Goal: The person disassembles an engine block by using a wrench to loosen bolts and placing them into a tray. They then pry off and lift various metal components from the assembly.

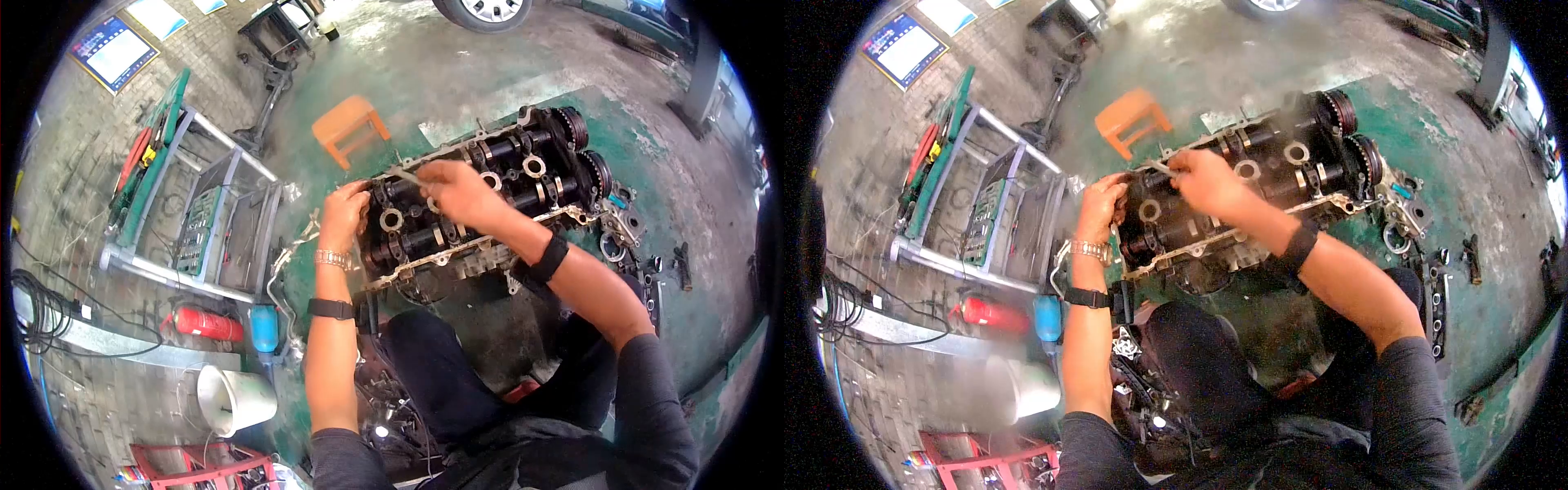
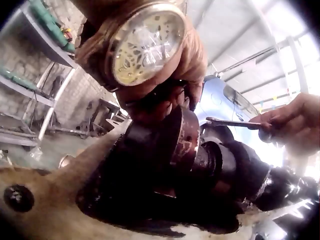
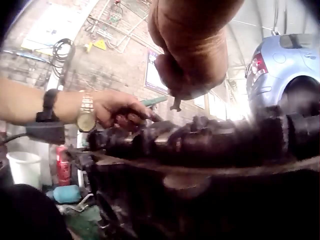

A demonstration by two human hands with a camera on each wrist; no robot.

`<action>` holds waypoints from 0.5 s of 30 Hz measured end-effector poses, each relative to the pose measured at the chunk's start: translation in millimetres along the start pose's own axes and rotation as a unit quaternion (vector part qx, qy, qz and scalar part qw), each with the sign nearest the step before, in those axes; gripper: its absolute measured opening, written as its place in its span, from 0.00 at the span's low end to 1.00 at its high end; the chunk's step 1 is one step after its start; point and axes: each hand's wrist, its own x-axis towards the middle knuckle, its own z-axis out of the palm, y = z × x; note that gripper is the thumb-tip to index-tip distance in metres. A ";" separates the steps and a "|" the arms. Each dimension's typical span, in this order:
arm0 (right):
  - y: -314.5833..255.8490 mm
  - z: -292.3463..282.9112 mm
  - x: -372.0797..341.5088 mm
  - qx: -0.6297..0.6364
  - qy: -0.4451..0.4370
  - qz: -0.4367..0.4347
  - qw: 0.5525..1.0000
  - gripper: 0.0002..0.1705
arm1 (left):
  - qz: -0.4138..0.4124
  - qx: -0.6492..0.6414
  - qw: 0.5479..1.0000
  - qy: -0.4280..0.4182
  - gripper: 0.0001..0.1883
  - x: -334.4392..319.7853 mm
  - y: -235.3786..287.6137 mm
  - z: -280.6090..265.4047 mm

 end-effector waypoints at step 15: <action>9.2 65.1 -15.0 0.070 0.055 -0.016 0.996 0.16 | 0.002 0.005 1.000 -0.018 0.14 -1.2 3.3 0.2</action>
